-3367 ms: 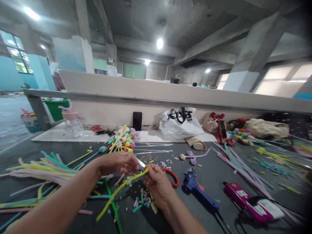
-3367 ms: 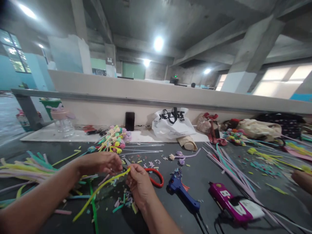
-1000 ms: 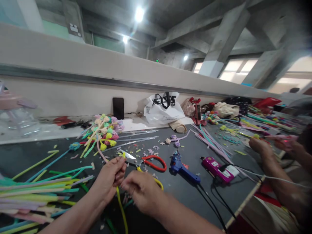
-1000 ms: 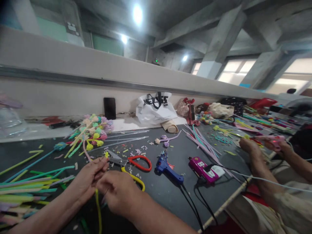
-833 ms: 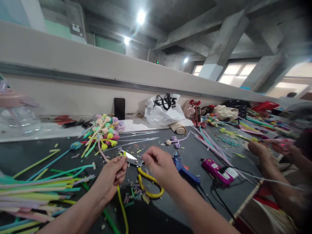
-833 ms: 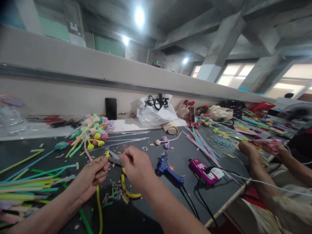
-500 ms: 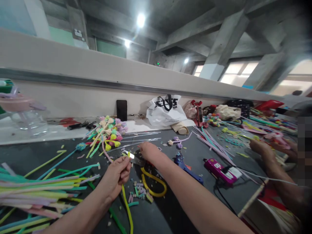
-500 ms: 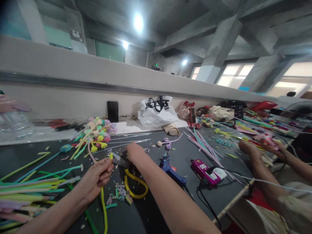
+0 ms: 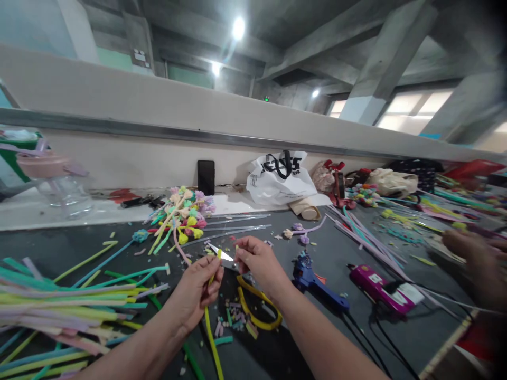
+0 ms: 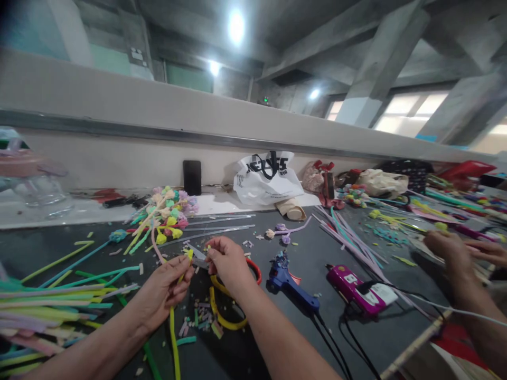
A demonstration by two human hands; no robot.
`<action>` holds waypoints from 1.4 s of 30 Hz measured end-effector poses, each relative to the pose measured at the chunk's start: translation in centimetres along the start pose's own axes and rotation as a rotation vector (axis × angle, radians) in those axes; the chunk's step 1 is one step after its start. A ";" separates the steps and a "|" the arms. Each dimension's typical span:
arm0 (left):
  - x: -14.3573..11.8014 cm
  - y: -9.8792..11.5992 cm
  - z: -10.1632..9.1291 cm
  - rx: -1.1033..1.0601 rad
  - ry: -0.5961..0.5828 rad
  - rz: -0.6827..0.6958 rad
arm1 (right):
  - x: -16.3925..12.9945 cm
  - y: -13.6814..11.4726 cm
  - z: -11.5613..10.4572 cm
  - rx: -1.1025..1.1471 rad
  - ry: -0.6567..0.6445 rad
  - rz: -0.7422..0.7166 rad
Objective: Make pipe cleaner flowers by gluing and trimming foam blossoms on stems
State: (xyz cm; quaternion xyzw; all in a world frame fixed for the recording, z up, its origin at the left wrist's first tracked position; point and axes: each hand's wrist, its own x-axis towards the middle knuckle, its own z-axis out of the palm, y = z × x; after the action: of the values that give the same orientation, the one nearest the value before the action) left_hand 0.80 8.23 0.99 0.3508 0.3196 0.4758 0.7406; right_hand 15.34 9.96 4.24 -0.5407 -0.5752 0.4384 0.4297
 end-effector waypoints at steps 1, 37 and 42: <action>0.0 0.0 0.1 0.001 0.011 -0.010 | -0.1 0.1 0.0 0.037 -0.007 0.005; 0.3 0.7 -1.3 -0.147 -0.072 0.011 | -1.1 -0.6 -2.0 -0.328 0.301 -0.451; 0.4 1.0 -1.7 -0.177 -0.083 0.011 | -4.5 -3.1 0.8 -0.590 -0.007 -0.676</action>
State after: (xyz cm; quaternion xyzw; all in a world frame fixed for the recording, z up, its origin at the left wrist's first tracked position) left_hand -0.94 9.28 0.80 0.3054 0.2432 0.4913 0.7786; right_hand 14.01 5.38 6.95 -0.4201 -0.8215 0.0922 0.3743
